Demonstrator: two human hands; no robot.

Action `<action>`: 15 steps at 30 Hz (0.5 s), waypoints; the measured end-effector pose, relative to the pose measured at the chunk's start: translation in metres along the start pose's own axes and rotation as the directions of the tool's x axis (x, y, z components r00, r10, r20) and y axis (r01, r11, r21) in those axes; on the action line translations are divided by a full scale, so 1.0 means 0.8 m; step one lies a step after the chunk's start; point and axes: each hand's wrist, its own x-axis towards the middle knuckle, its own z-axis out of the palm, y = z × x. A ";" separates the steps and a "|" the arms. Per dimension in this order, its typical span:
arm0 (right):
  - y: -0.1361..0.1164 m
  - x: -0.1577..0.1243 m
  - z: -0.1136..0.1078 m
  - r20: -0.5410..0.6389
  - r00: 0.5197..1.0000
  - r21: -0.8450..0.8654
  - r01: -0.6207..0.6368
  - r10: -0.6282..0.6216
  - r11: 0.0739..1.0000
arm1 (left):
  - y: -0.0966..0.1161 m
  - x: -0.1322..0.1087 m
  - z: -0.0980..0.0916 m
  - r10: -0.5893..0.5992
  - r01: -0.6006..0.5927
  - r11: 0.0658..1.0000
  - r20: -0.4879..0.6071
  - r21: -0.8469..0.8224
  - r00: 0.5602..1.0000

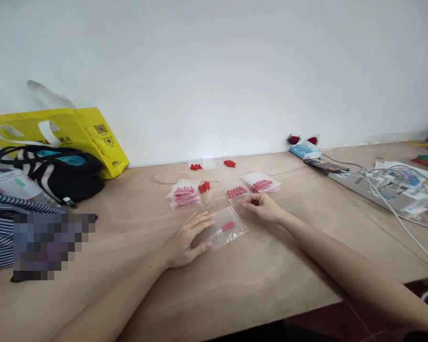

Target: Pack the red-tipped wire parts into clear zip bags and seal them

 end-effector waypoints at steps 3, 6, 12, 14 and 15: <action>-0.014 0.027 0.007 -0.116 0.993 -0.166 -0.012 -0.007 0.986 | -0.005 -0.010 -0.004 -0.011 0.011 1.000 0.006 -0.007 1.000; -0.032 0.064 0.034 -0.112 0.993 -0.372 -0.068 0.028 0.926 | -0.009 -0.015 -0.005 -0.016 0.017 1.000 0.043 -0.022 0.999; -0.047 0.132 0.091 -0.163 0.976 -0.434 -0.203 0.145 0.878 | -0.010 -0.014 -0.004 0.006 -0.007 0.999 0.024 0.052 1.000; -0.050 0.144 0.099 -0.149 0.975 -0.449 -0.214 0.164 0.867 | -0.008 -0.014 -0.006 -0.005 0.003 0.996 0.016 0.087 1.000; -0.051 0.149 0.101 -0.138 0.977 -0.454 -0.207 0.162 0.866 | -0.006 -0.014 -0.006 -0.010 0.008 0.996 0.020 0.089 1.000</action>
